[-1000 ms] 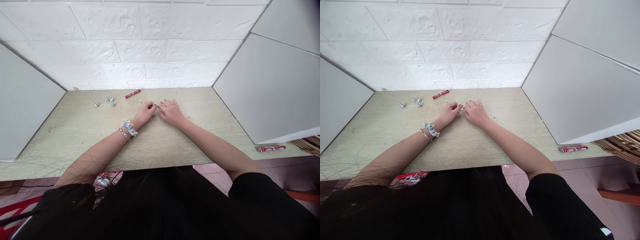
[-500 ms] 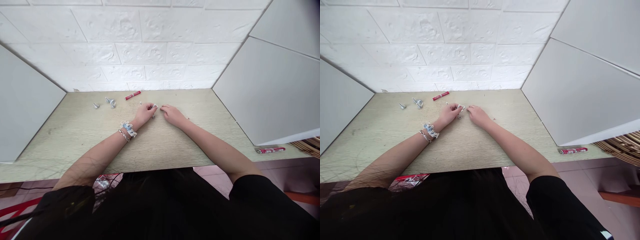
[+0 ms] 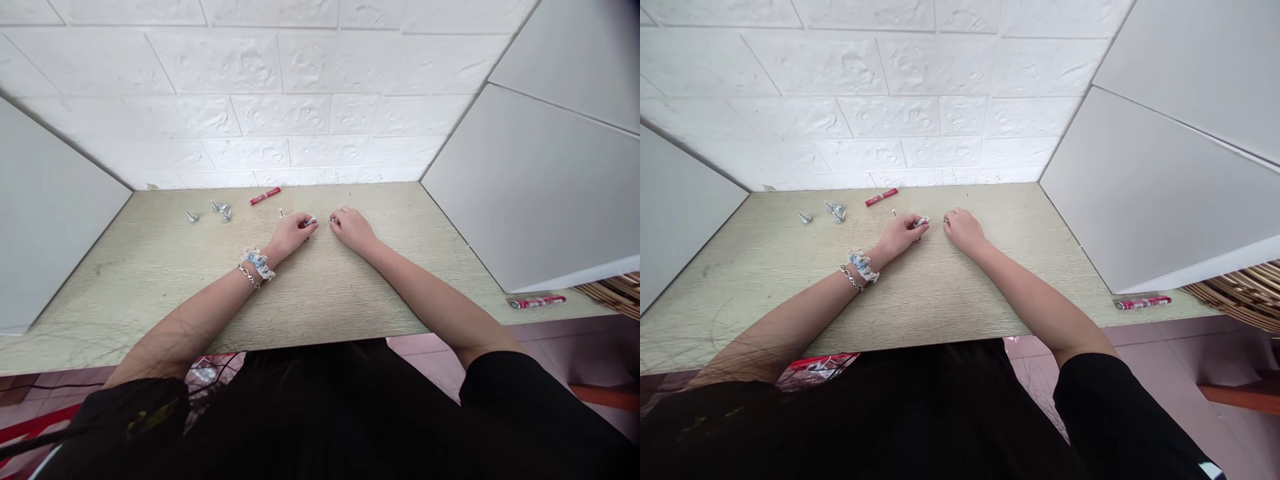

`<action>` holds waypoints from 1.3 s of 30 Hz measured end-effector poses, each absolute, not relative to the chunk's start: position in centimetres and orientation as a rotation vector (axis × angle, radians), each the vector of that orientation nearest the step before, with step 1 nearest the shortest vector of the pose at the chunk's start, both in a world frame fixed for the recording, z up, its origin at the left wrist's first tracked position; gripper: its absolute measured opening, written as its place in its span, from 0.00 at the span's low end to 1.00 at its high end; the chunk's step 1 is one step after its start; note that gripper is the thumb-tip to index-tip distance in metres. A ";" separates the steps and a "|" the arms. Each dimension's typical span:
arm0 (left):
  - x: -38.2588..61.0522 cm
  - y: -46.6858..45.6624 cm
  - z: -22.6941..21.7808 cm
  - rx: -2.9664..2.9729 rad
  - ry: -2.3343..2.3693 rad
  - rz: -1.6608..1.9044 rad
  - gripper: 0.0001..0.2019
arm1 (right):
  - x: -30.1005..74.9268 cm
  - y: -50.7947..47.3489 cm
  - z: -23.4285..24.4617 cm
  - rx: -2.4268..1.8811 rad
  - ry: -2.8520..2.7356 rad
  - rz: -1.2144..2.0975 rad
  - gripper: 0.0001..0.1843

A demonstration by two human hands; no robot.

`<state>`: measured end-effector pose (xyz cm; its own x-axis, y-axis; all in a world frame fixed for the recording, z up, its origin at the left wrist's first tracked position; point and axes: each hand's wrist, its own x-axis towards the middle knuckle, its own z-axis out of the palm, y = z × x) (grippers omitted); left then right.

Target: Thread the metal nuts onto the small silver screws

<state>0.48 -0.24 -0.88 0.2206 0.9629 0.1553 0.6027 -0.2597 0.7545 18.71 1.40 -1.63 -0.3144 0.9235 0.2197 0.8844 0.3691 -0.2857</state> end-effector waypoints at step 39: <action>1.0 -1.0 -1.0 2.217 1.398 0.888 0.13 | 17.6 -0.1 -2.1 -1.098 -2.092 0.060 0.14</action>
<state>0.99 -1.04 -0.98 0.3083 0.8989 0.3114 0.6643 -0.4378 0.6059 17.56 -0.11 -2.11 -0.3425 0.7221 0.6010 0.6865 0.6291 -0.3647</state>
